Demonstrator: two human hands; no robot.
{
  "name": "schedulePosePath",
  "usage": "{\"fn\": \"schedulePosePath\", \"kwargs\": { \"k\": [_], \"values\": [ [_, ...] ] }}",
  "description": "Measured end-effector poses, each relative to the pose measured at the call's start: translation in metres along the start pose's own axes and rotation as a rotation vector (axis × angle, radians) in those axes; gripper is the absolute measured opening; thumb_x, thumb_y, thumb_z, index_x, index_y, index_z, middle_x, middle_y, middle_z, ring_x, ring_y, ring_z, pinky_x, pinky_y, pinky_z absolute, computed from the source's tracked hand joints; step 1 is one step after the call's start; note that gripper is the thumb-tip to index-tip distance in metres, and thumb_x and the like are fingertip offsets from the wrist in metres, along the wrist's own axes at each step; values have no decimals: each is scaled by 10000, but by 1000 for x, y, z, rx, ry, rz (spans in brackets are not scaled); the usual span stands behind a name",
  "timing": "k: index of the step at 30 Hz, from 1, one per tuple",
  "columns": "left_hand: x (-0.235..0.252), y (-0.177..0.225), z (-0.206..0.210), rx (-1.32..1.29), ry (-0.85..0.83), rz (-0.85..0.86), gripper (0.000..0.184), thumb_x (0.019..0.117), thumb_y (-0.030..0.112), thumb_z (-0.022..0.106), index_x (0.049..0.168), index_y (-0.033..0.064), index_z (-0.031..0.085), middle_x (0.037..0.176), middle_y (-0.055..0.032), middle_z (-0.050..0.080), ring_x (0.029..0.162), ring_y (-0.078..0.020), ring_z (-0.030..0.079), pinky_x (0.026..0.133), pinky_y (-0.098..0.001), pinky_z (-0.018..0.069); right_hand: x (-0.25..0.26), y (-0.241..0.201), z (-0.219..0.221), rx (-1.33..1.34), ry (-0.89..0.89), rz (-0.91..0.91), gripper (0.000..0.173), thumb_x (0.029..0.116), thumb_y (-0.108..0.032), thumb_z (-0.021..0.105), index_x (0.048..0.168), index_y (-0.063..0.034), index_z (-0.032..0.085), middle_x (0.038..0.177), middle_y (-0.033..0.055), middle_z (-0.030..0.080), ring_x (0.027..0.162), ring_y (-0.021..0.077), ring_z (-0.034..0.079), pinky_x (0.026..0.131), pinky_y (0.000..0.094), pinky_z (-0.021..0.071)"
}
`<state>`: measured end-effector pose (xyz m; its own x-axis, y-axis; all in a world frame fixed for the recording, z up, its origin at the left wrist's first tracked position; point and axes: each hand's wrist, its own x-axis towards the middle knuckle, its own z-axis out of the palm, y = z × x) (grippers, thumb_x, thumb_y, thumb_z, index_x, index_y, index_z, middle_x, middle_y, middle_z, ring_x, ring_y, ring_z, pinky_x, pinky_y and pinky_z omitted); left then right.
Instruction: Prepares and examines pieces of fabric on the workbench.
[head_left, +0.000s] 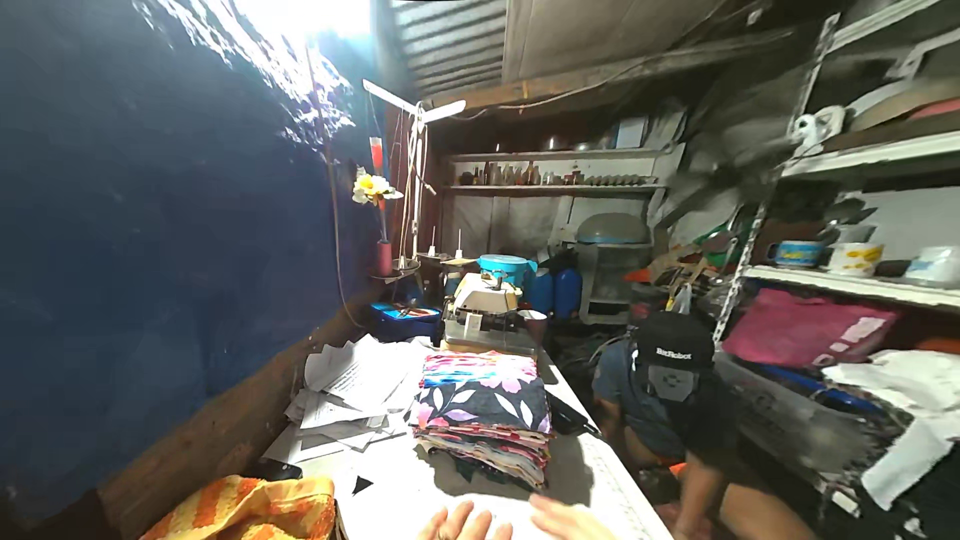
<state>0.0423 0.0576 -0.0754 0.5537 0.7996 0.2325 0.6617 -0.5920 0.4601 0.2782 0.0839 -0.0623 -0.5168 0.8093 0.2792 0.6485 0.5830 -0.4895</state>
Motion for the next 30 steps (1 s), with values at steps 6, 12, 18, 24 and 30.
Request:
{"fn": "schedulePosePath", "kwargs": {
  "k": [6, 12, 18, 24, 30],
  "values": [
    [26, -27, -16, -76, 611, 82, 285, 1022, 126, 544, 1137, -68, 717, 1123, -219, 729, 1105, -380, 690, 970, -553, 524, 63, 51, -14, -98, 391, 72, 298, 960, -46, 644, 1232, 70, 675, 1252, 260, 659, 1165, 381, 654, 1017, 481, 522],
    [19, -66, -9, -167, 662, 49, 269, 1021, 73, 528, 1121, -111, 698, 1050, -239, 737, 995, -351, 727, 936, -495, 557, 95, 64, -15, -240, 226, 177, 334, 919, 11, 670, 1246, 69, 641, 1325, 280, 587, 1208, 415, 610, 1025, 515, 501],
    [18, -61, -8, -260, 635, 72, 271, 1024, 59, 508, 1111, -121, 692, 1035, -243, 731, 976, -324, 720, 933, -456, 552, 102, 63, -42, -272, 136, 101, 188, 975, -37, 630, 1113, 32, 737, 1214, 249, 649, 1131, 380, 644, 998, 510, 509],
    [16, -61, -10, -314, 629, -1, 293, 1037, 81, 494, 1129, -116, 690, 1037, -240, 734, 978, -309, 724, 923, -442, 558, 120, 36, -73, -221, 64, 168, 250, 1032, -146, 587, 1144, 22, 735, 1161, 216, 663, 1067, 302, 643, 982, 429, 494],
    [16, -64, -10, -344, 674, -20, 273, 1025, 66, 512, 1117, -116, 693, 1019, -236, 736, 954, -285, 728, 910, -407, 565, 129, 26, -71, -14, 13, 388, 302, 1111, -168, 423, 1270, 43, 570, 1052, 191, 658, 877, 231, 675, 835, 380, 550]
  ]
}}
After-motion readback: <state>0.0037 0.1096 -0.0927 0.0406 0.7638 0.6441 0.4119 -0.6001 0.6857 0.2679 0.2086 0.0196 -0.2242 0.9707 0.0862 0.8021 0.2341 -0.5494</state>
